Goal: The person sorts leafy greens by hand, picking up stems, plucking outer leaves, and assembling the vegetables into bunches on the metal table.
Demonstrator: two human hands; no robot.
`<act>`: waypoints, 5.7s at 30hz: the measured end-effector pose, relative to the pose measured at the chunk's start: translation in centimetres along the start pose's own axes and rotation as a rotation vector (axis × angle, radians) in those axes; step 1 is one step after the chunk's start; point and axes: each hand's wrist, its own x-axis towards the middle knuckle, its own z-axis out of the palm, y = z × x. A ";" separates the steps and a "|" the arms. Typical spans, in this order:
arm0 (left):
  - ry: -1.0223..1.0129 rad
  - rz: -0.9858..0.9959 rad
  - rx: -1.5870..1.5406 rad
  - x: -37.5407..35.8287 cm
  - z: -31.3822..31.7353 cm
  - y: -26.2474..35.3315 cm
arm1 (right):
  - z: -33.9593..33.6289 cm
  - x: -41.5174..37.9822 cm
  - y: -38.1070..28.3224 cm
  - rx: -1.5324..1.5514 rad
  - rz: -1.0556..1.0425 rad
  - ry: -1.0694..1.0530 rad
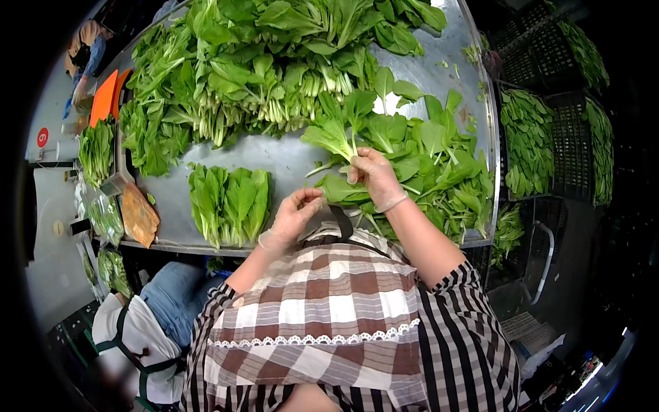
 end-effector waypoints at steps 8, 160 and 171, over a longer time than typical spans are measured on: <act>0.056 0.024 -0.071 0.0 0.7 3.1 | 2.0 -2.5 2.0 -0.076 -0.069 -0.052; 0.366 0.081 -0.651 0.1 -2.0 2.4 | 6.2 0.0 2.5 -1.306 -0.685 -0.242; 0.374 -0.117 -0.921 0.9 -2.5 1.3 | 2.3 1.5 -0.2 -1.442 -0.247 -0.622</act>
